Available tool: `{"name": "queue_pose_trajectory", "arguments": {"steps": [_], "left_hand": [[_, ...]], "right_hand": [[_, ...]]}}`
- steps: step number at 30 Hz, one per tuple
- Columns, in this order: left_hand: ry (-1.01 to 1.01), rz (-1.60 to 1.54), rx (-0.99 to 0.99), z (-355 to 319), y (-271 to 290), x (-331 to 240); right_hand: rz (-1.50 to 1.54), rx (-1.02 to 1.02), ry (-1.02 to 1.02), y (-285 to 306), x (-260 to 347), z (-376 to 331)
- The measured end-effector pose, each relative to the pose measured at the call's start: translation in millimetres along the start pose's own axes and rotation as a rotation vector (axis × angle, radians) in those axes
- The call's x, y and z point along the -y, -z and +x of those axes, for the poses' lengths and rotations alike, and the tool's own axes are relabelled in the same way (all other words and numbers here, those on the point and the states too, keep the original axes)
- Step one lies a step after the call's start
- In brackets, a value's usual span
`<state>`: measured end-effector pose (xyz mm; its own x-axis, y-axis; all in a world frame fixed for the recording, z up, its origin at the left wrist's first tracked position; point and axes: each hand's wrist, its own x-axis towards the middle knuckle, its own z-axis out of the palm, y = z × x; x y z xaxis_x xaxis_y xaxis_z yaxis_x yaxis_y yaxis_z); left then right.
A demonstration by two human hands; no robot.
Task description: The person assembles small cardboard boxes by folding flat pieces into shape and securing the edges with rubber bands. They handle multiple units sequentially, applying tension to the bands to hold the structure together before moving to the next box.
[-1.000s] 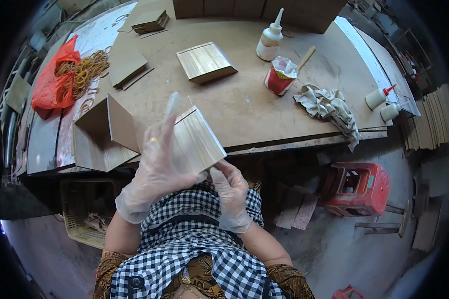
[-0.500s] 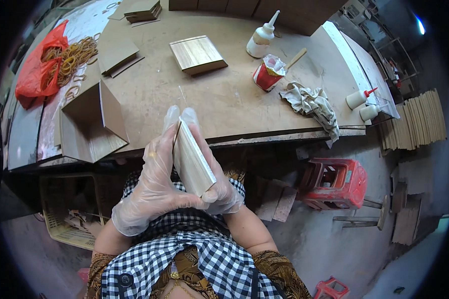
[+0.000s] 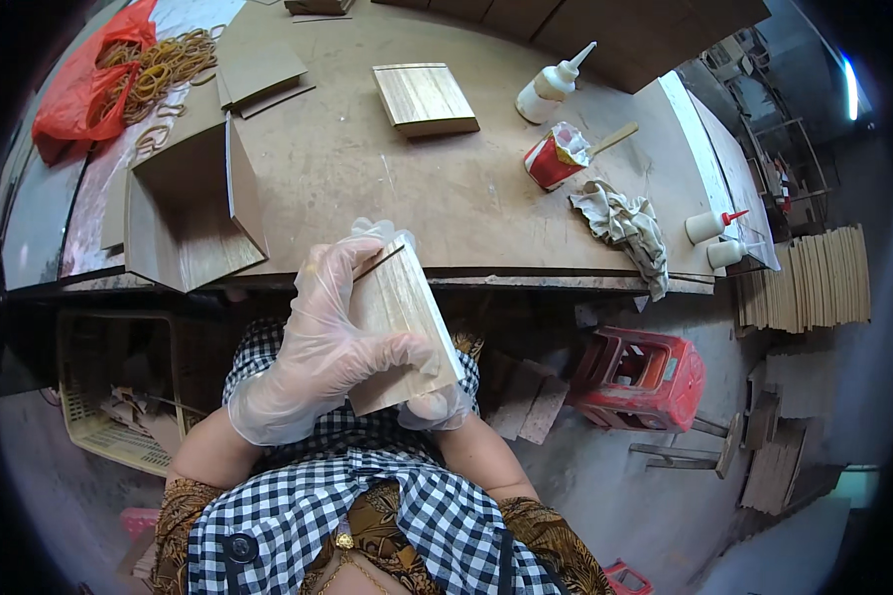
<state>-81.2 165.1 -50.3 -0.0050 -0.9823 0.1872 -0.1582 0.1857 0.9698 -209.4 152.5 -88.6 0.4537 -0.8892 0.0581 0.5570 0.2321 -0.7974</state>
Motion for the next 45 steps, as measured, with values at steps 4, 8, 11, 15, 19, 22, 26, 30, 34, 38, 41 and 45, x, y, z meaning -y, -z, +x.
{"name": "queue_pose_trajectory", "arguments": {"steps": [4,8,11,15,19,22,26,30,34,38,41,45], "left_hand": [[-0.046,-0.229,-0.128,2,-10,16],[0.02,-0.299,-0.229,9,-11,5],[0.085,-0.382,-0.194,15,-2,-6],[-0.217,0.018,-0.283,9,12,-9],[-0.564,0.348,-0.082,-20,63,-32],[-0.701,0.543,-0.138,-60,89,-15],[-0.338,0.703,-0.226,-96,150,-12],[-0.328,0.494,-0.582,-81,189,11],[-0.345,0.219,-0.403,-55,216,49],[-0.222,0.046,-0.244,-36,224,67],[-0.195,-0.015,-0.157,-21,227,66],[-0.203,-0.012,-0.077,-13,230,71]], "right_hand": [[0.213,0.057,-0.01,0,5,1],[0.489,0.128,0.011,-2,9,-3],[0.586,0.158,0.019,0,12,0],[0.671,0.195,0.017,-1,15,5],[0.507,0.143,0.082,-1,38,5],[-0.143,-0.061,0.219,-7,65,34],[-1.098,0.286,0.467,-62,104,87],[-1.617,0.647,0.46,-126,109,146],[-1.953,0.908,0.423,-174,93,178],[-2.025,1.028,0.266,-191,80,190],[-2.064,1.018,0.198,-191,72,194],[-2.111,1.031,0.199,-191,69,194]]}}
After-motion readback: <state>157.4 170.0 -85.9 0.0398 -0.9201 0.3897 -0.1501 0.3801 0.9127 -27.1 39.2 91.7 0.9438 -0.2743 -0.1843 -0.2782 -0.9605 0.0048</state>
